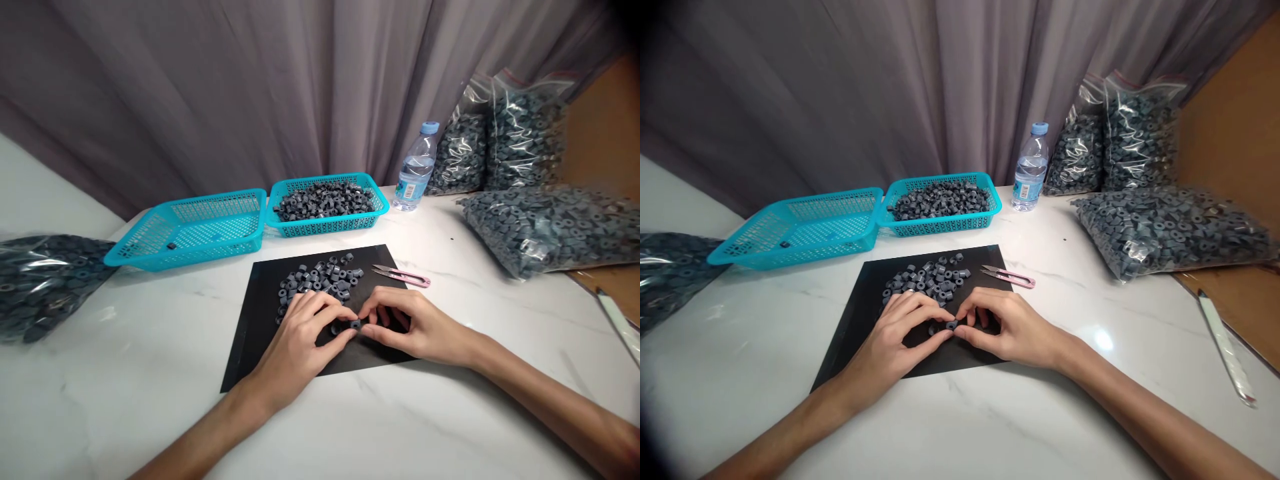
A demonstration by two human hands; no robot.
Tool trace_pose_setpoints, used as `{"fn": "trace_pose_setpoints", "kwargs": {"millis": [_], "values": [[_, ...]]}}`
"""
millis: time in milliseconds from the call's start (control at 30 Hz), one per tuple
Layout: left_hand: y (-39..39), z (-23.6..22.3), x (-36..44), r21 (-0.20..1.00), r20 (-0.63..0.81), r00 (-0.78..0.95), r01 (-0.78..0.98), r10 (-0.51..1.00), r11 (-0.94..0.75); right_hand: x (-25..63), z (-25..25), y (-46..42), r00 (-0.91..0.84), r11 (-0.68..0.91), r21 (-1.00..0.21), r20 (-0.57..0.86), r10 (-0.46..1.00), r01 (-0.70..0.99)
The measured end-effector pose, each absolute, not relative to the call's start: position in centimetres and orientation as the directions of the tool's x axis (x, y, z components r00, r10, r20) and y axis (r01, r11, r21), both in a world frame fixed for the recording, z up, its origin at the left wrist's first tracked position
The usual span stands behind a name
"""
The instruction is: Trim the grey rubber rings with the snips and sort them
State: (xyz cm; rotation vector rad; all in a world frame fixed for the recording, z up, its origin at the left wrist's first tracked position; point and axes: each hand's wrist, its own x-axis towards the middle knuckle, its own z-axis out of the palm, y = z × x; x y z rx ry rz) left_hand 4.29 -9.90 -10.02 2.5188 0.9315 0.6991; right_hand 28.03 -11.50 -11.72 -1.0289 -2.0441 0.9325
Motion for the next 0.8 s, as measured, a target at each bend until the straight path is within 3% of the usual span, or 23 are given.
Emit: {"fn": "trace_pose_setpoints", "kwargs": {"millis": [800], "values": [[-10.01,-10.15,4.43,0.575,0.378,0.618,0.427,0.690,-0.698,28.33,-11.66,-11.58,-0.485,0.279,-0.922,0.121,0.866,0.267]]}}
